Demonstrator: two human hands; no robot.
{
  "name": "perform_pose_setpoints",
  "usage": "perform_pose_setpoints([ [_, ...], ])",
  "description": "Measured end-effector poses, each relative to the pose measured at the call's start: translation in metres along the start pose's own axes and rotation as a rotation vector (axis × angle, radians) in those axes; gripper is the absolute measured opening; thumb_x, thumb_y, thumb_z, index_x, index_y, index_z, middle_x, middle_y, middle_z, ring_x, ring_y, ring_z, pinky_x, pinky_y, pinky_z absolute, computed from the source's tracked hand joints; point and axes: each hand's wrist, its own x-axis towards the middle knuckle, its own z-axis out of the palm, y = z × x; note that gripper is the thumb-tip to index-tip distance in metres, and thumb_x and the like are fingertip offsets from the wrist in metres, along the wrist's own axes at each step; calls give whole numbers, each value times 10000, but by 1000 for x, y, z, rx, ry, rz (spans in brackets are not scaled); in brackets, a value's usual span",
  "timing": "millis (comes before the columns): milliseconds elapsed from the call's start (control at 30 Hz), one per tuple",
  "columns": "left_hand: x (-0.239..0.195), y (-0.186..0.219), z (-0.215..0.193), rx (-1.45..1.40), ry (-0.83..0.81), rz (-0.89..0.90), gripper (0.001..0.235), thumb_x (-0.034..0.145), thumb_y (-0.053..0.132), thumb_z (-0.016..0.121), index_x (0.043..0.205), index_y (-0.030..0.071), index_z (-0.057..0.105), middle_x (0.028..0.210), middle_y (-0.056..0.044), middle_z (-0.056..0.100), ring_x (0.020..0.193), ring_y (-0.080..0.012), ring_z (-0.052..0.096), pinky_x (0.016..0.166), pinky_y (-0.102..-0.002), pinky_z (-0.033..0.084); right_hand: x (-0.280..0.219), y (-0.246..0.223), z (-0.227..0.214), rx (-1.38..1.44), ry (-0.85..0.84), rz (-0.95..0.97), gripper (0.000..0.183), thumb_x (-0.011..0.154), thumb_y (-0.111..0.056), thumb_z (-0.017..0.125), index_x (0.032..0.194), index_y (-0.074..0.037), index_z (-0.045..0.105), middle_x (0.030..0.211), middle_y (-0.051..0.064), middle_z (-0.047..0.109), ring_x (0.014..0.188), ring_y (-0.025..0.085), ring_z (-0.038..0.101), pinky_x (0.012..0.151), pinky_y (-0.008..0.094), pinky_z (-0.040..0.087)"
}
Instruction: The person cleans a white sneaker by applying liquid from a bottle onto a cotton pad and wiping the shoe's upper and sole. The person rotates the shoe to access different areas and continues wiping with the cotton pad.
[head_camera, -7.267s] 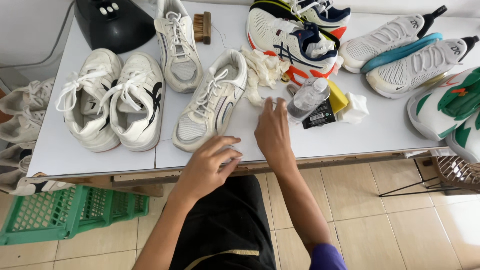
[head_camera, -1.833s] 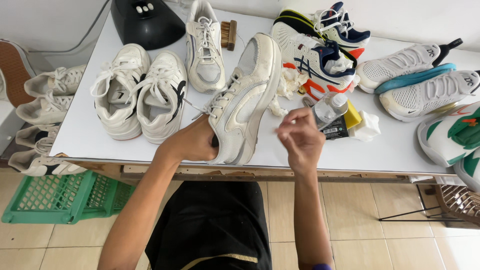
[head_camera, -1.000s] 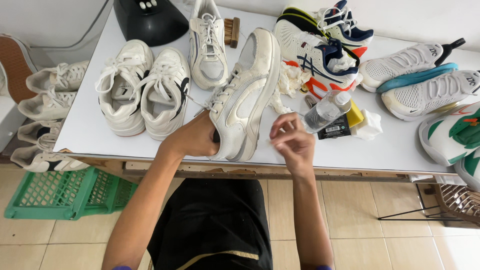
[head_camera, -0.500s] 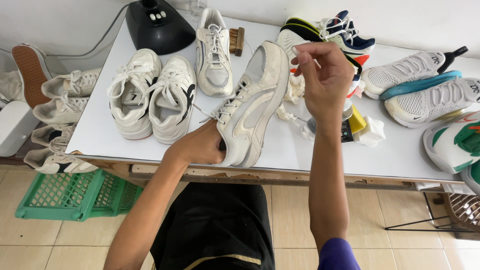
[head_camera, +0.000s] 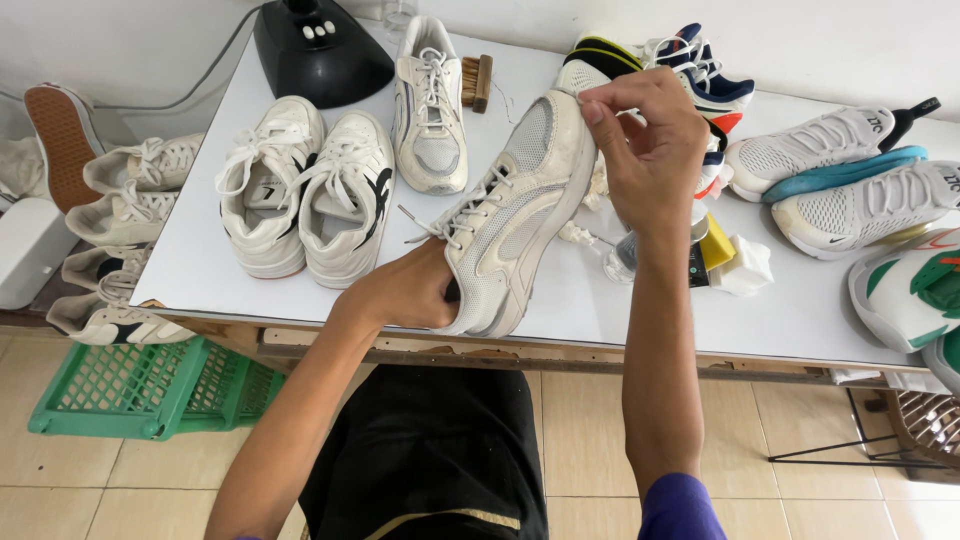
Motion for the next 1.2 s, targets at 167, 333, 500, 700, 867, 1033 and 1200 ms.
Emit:
perform_pose_setpoints([
  [167, 4, 5, -2, -30, 26, 46, 315, 800, 53, 694, 1098, 49, 592, 1073, -114, 672, 1031, -273, 594, 977, -409, 485, -21, 20, -3, -90, 57, -130, 53, 1166, -89, 804, 1139, -51, 829, 1035, 76, 655, 981, 193, 589, 748, 293, 522],
  [333, 9, 29, -17, -86, 190, 91, 654, 761, 46, 783, 1407, -33, 713, 1229, -260, 799, 1120, -480, 766, 1033, -588, 562, -63, 48, 12, 27, 109, -107, 53, 1125, -68, 804, 1127, -45, 852, 982, 92, 583, 894, 183, 573, 751, 316, 569],
  [500, 5, -27, 12, -95, 189, 70, 642, 753, 52, 796, 1379, -61, 713, 1201, -293, 790, 1131, -510, 749, 1060, -616, 544, -111, 50, 34, 116, 137, 2, 35, 1047, -140, 843, 1018, -151, 860, 997, 23, 460, 889, 134, 511, 761, 282, 527],
  [700, 6, -11, -1, -75, 215, 122, 642, 748, 77, 856, 1363, -42, 717, 1194, -283, 786, 1165, -516, 740, 1076, -626, 536, -147, 56, 63, 347, 71, 120, 37, 1010, -125, 864, 1029, -96, 878, 1008, 26, 478, 860, 112, 517, 761, 278, 543],
  [867, 5, -12, 0, -87, 208, 138, 623, 773, 46, 819, 1371, -73, 691, 1211, -312, 771, 1161, -535, 732, 1078, -639, 529, -150, 28, 50, 284, -12, 142, 40, 978, -82, 873, 1010, -101, 887, 990, 50, 486, 837, 158, 533, 770, 330, 538],
  [1033, 6, -15, 2, -106, 239, 139, 624, 763, 34, 825, 1371, -47, 712, 1159, -276, 784, 1130, -495, 752, 1065, -618, 544, -176, 23, 45, 210, -42, 172, 60, 936, -99, 905, 993, -115, 898, 1011, 81, 541, 837, 187, 546, 815, 359, 540],
  [1200, 9, -8, 5, -136, 216, 107, 688, 738, 30, 814, 1408, -68, 693, 1272, -316, 771, 1212, -536, 717, 1112, -643, 516, -157, 12, 22, 271, -148, 150, 34, 927, -99, 901, 945, -123, 887, 1088, 80, 551, 921, 204, 553, 860, 374, 520],
])
